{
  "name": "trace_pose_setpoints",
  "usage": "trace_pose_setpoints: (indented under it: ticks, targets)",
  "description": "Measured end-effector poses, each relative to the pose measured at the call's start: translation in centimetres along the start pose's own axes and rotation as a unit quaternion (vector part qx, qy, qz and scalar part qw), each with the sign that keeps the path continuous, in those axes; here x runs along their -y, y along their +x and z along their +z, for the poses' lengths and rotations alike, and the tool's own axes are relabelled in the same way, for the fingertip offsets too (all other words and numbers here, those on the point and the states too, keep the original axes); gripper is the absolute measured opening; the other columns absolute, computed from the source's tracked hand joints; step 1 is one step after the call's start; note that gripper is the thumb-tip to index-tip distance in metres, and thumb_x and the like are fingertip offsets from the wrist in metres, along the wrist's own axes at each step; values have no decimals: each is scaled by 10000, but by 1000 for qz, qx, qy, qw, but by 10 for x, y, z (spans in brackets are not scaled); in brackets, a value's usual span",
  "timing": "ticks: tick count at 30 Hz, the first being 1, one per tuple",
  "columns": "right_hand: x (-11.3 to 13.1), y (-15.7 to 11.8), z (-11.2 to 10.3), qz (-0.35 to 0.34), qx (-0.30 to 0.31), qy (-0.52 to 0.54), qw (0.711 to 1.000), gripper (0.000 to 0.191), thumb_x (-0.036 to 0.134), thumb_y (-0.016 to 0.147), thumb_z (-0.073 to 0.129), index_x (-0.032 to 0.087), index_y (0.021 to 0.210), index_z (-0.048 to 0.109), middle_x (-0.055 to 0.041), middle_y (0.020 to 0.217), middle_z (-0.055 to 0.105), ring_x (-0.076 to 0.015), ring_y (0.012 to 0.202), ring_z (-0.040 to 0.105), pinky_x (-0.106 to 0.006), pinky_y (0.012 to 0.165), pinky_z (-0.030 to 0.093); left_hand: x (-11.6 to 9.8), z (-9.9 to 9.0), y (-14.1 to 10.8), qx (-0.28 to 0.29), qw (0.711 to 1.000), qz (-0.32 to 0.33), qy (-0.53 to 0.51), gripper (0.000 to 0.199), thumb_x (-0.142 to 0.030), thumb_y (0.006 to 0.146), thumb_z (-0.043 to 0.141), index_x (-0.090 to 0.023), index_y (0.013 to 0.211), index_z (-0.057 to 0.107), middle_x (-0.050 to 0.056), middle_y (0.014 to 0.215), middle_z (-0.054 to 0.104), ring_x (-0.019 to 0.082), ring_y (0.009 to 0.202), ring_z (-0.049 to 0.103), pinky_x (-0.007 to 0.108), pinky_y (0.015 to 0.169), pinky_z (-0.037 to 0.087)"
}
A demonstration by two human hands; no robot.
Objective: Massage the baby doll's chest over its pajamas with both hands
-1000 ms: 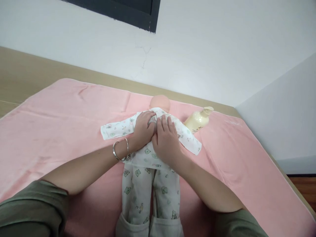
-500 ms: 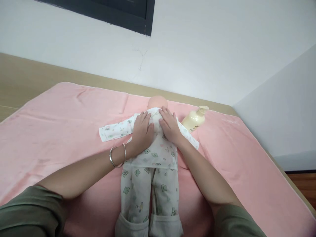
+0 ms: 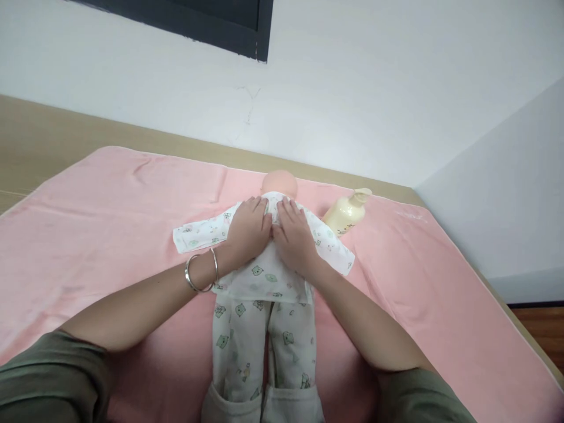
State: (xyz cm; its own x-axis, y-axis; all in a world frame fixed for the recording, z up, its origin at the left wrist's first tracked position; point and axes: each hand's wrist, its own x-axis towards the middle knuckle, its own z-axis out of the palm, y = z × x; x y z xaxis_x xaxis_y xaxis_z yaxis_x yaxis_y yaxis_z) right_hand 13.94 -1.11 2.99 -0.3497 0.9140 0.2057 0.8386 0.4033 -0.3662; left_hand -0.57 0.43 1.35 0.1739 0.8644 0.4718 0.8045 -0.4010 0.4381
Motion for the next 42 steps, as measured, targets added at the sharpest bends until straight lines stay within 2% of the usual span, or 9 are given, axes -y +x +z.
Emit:
trace_pose_setpoints:
  ticks: [5, 12, 17, 21, 25, 28, 31, 36, 42]
  targets:
    - [-26, 26, -10, 89, 23, -3, 996, 678, 373, 1003, 338, -14, 1554, 256, -225, 1629, 274, -341, 1537, 218, -579, 1257, 125, -17, 2, -16, -6, 999, 45, 17, 483, -218, 954, 335, -12, 1363, 492, 236, 1464, 492, 353, 1410, 406, 512, 1194, 324]
    - [9, -11, 1, 12, -30, -44, 999, 604, 283, 1004, 280, -7, 1532, 323, -249, 1625, 274, -358, 1544, 177, -551, 1252, 194, 6, -3, 15, 57, 997, -57, 0, 364, -225, 937, 304, -95, 1110, 597, 192, 1100, 682, 312, 1039, 630, 505, 974, 510]
    - [-18, 14, -2, 48, -5, 16, 999, 635, 279, 976, 266, -28, 1530, 307, -233, 1626, 283, -337, 1538, 217, -540, 1260, 190, -18, 3, -13, 4, 999, 6, 42, 460, -225, 967, 307, -15, 1323, 509, 245, 1413, 542, 363, 1376, 463, 534, 1155, 373]
    - [-29, 28, -8, 79, 10, 11, 997, 661, 309, 968, 300, -54, 1520, 306, -249, 1614, 296, -350, 1528, 240, -553, 1255, 187, -25, 5, -24, 0, 999, 41, 34, 497, -215, 975, 314, 1, 1405, 438, 241, 1516, 451, 353, 1462, 363, 529, 1209, 311]
    - [-1, 0, -3, 39, -20, -38, 998, 622, 278, 988, 293, -62, 1508, 327, -279, 1589, 331, -374, 1519, 253, -576, 1242, 211, -1, 2, 2, 34, 999, 24, 18, 389, -192, 958, 283, -63, 1179, 577, 221, 1260, 633, 319, 1235, 570, 516, 1085, 445]
    - [16, -18, 2, -51, -33, -53, 997, 575, 273, 1011, 288, 26, 1525, 364, -205, 1625, 307, -353, 1549, 170, -568, 1253, 200, 12, 0, 18, 52, 998, -18, 17, 344, -180, 955, 265, -141, 998, 605, 160, 1015, 686, 282, 999, 638, 474, 946, 523]
    - [4, -9, 2, -75, -20, -28, 997, 565, 292, 1024, 257, 70, 1529, 379, -148, 1632, 318, -312, 1558, 157, -548, 1264, 194, 6, 0, 12, 18, 999, 0, 52, 371, -178, 962, 266, -118, 1092, 608, 178, 1121, 680, 297, 1102, 619, 479, 988, 501]
    - [-34, 28, -5, 33, -11, 10, 999, 632, 345, 1003, 295, 3, 1534, 325, -214, 1620, 309, -329, 1526, 263, -541, 1245, 243, -20, -3, -14, 11, 990, 73, 122, 484, -215, 973, 320, 34, 1344, 507, 272, 1393, 556, 370, 1332, 494, 533, 1135, 380]
    - [-1, -1, 0, 14, -42, -80, 996, 587, 258, 997, 307, -65, 1481, 384, -287, 1553, 392, -385, 1490, 316, -544, 1234, 252, -9, -3, -1, 34, 992, 53, 106, 417, -192, 951, 315, -23, 1217, 587, 240, 1258, 640, 340, 1219, 574, 497, 1059, 455]
